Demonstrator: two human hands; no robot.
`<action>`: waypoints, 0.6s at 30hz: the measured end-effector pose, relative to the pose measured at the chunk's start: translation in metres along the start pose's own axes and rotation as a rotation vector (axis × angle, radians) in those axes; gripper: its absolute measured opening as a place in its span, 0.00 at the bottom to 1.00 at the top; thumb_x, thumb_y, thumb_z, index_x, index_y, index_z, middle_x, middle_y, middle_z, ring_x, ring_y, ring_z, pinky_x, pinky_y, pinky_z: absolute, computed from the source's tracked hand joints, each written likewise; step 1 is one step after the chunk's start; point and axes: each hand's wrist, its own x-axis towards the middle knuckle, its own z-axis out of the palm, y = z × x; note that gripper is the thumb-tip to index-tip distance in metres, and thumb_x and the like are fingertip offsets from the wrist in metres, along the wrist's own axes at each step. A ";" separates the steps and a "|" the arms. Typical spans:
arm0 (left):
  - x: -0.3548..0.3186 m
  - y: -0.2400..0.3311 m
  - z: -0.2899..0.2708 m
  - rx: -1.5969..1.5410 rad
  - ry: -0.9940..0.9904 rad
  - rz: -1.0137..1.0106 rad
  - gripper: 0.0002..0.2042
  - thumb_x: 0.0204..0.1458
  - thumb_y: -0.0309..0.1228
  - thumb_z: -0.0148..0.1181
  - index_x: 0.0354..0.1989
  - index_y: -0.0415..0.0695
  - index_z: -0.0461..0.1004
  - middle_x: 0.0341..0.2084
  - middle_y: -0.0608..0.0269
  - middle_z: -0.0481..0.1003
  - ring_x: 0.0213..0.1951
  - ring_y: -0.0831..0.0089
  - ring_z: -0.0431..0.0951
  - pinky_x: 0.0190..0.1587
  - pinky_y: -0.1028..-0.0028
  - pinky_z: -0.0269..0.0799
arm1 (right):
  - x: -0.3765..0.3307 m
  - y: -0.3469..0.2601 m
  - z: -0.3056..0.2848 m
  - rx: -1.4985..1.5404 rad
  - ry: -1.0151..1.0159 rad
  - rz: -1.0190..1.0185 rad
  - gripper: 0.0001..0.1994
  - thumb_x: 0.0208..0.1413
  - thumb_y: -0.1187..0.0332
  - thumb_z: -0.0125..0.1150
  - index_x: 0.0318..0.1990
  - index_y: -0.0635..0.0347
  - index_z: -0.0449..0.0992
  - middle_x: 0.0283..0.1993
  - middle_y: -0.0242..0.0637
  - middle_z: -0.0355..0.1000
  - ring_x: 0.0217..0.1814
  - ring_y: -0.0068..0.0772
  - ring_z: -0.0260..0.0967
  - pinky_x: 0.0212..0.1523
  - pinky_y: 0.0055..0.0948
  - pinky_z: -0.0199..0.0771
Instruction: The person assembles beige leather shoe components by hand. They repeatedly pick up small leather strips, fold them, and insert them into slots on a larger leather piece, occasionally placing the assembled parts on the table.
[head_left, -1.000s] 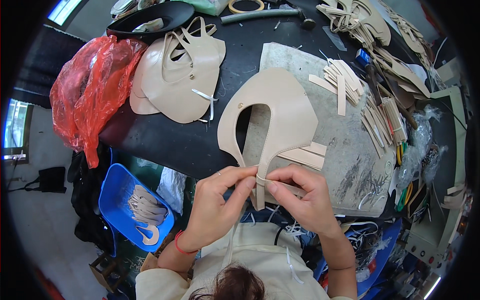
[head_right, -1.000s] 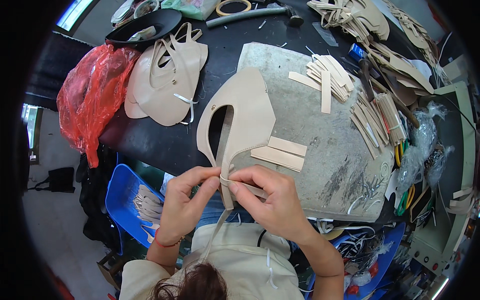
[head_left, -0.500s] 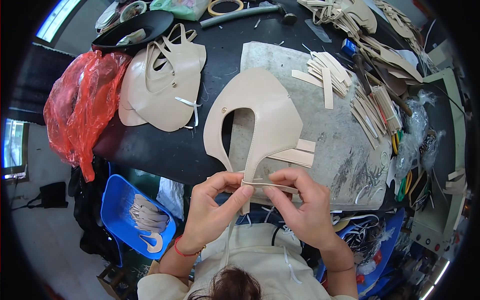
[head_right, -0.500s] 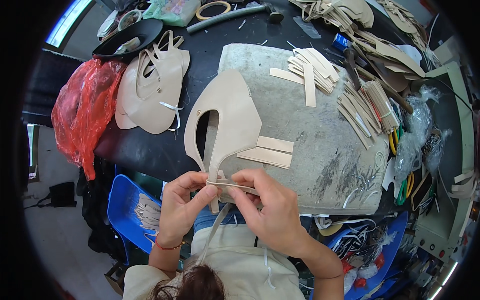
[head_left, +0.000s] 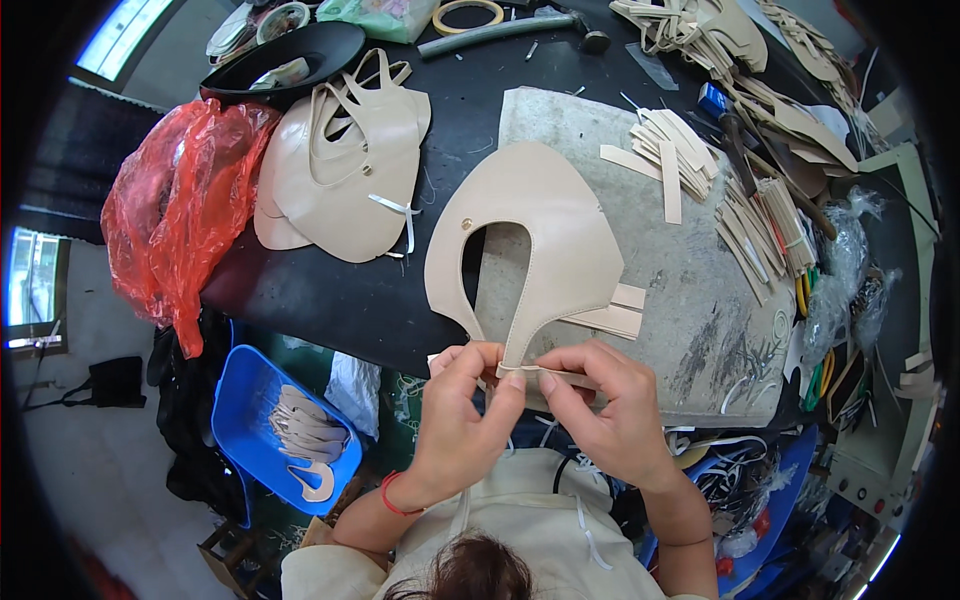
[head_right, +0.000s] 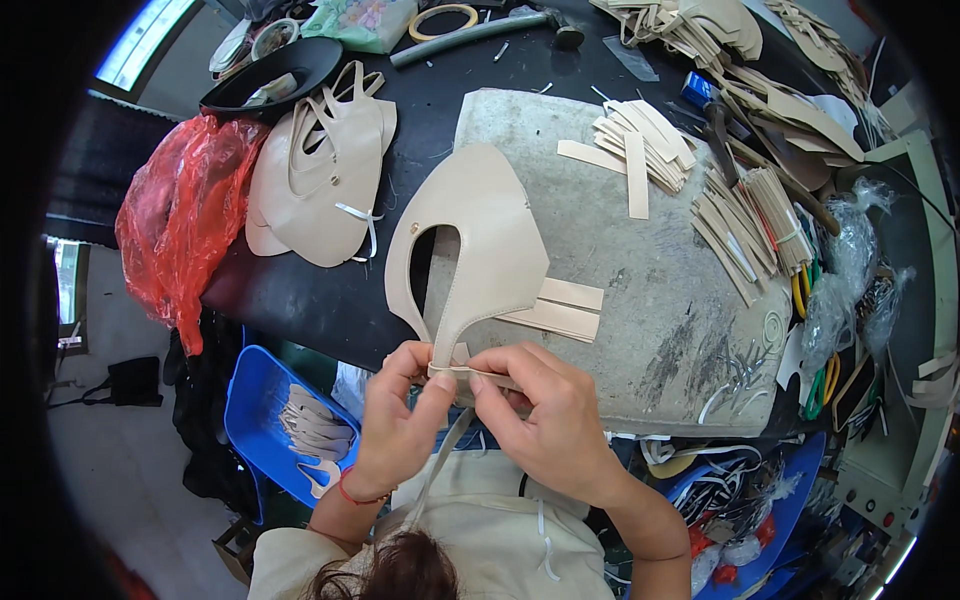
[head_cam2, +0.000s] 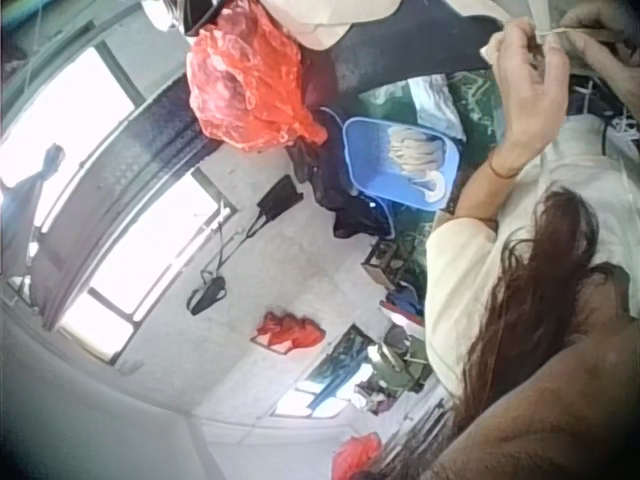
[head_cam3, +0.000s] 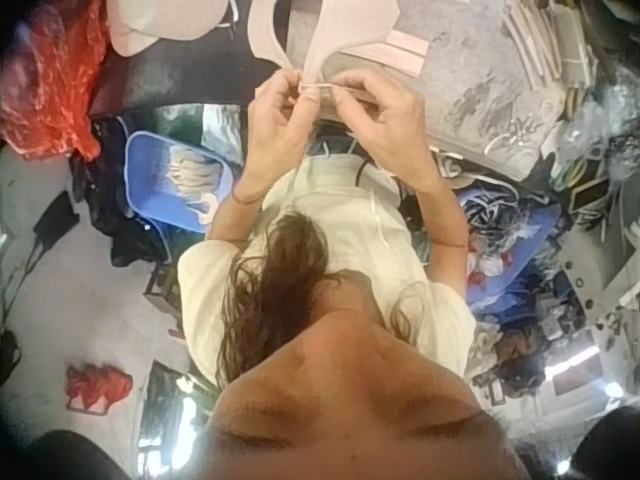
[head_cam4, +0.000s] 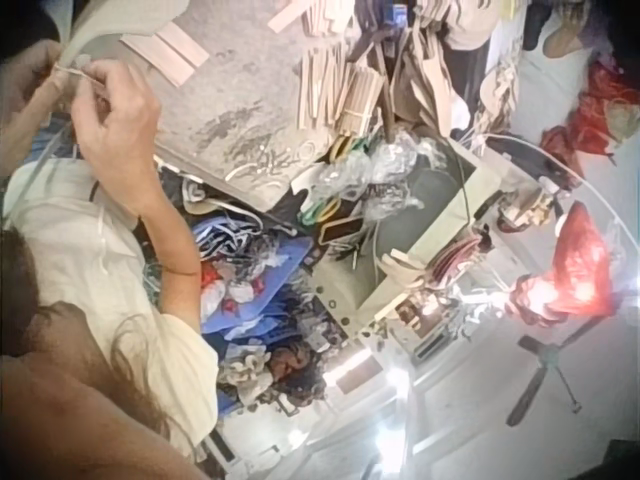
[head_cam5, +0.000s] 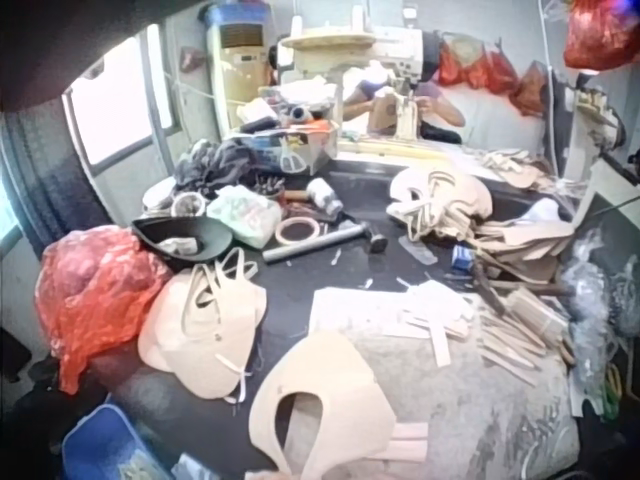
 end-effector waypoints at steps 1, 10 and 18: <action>0.001 0.003 0.003 0.080 0.016 0.088 0.08 0.48 0.26 0.59 0.36 0.38 0.72 0.24 0.63 0.73 0.27 0.71 0.70 0.46 0.70 0.61 | -0.001 0.001 0.001 0.014 0.008 0.016 0.08 0.52 0.76 0.61 0.40 0.66 0.76 0.33 0.41 0.73 0.27 0.25 0.72 0.27 0.21 0.71; 0.024 0.028 0.028 0.250 0.083 0.389 0.07 0.49 0.28 0.61 0.35 0.42 0.73 0.24 0.68 0.74 0.26 0.74 0.73 0.55 0.61 0.50 | -0.004 0.014 -0.050 0.171 0.277 0.117 0.08 0.53 0.76 0.63 0.41 0.65 0.77 0.34 0.31 0.73 0.32 0.16 0.69 0.32 0.16 0.67; 0.043 0.025 0.046 0.547 0.084 0.439 0.08 0.51 0.31 0.60 0.36 0.41 0.74 0.22 0.63 0.75 0.27 0.69 0.75 0.53 0.59 0.51 | 0.012 0.042 -0.062 0.119 0.200 0.275 0.07 0.53 0.72 0.62 0.39 0.66 0.76 0.28 0.31 0.74 0.27 0.15 0.69 0.26 0.16 0.69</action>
